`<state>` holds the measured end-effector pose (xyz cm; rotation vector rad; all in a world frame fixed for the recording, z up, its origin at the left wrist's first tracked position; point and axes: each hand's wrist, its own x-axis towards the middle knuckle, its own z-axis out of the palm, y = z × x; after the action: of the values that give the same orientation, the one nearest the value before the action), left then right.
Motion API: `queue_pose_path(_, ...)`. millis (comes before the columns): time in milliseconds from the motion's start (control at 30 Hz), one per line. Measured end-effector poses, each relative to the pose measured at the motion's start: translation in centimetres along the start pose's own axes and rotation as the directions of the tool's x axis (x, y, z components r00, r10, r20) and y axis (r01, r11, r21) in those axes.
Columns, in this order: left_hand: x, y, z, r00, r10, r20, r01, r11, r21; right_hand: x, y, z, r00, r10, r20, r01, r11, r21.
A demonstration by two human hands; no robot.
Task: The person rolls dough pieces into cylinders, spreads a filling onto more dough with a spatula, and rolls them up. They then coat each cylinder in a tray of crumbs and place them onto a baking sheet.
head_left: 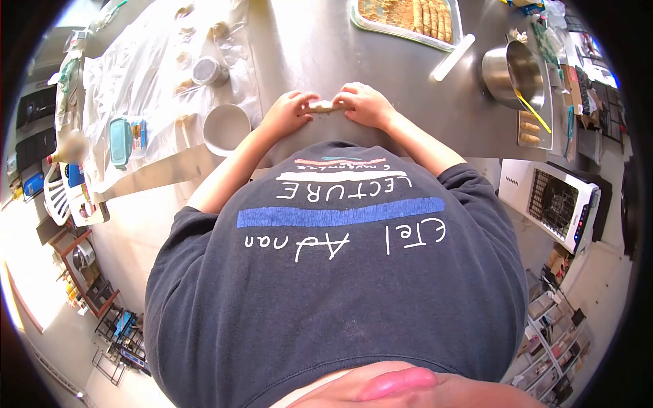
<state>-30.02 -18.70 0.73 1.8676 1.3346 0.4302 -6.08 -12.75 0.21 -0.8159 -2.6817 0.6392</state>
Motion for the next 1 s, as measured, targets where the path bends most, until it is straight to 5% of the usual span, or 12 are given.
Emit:
queue_pose_path(67, -0.1, 1.4, 0.7, 0.908, 0.121, -0.401, -0.012, 0.964, 0.265, 0.0, -0.3, 0.1, 0.997, -0.004, -0.080, 0.007, 1.000, 0.026)
queue_pose_path(133, 0.5, 0.4, 1.1, 0.910, 0.179, -0.373, -0.054, 0.945, 0.322, 0.1, -0.6, 0.8, 0.956, -0.009, -0.293, -0.064, 0.970, -0.236)
queue_pose_path(200, 0.4, -0.5, 2.0, 0.910, 0.236, -0.340, -0.098, 0.921, 0.377, -0.4, -0.2, 1.6, 0.971, 0.013, -0.241, -0.049, 0.988, -0.146)
queue_pose_path(400, -0.8, -0.6, 2.2, 0.982, 0.111, -0.154, -0.101, 0.992, 0.074, -1.7, 0.1, 1.2, 1.000, -0.023, 0.017, 0.024, 0.998, -0.057)
queue_pose_path(533, -0.7, 1.8, 2.0, 0.937, 0.061, -0.344, -0.027, 0.994, 0.104, -2.0, -0.4, 1.2, 0.989, -0.016, -0.148, 0.008, 0.998, -0.055)
queue_pose_path(600, -0.5, 2.6, 2.0, 0.870, 0.198, -0.451, 0.001, 0.915, 0.403, -1.9, -1.3, 1.3, 0.951, 0.177, -0.254, -0.226, 0.958, -0.178)
queue_pose_path(700, -0.8, 0.9, 4.0, 0.920, 0.217, -0.328, -0.105, 0.939, 0.328, -2.2, -1.2, 2.2, 0.962, 0.183, -0.203, -0.201, 0.977, -0.073)
queue_pose_path(900, -1.7, 1.1, 3.9, 0.958, 0.123, -0.260, -0.088, 0.986, 0.143, -3.0, -1.5, 1.1, 0.983, 0.174, -0.063, -0.161, 0.973, 0.168)
queue_pose_path(967, -1.8, 2.6, 3.5, 0.954, 0.082, -0.287, -0.049, 0.992, 0.120, -2.9, -2.0, 0.9, 0.948, 0.165, -0.271, -0.165, 0.986, 0.022)
queue_pose_path(1000, -1.6, 3.4, 3.6, 0.918, 0.117, -0.379, -0.015, 0.965, 0.262, -2.8, -2.0, 1.0, 0.948, 0.165, -0.270, -0.165, 0.986, 0.023)
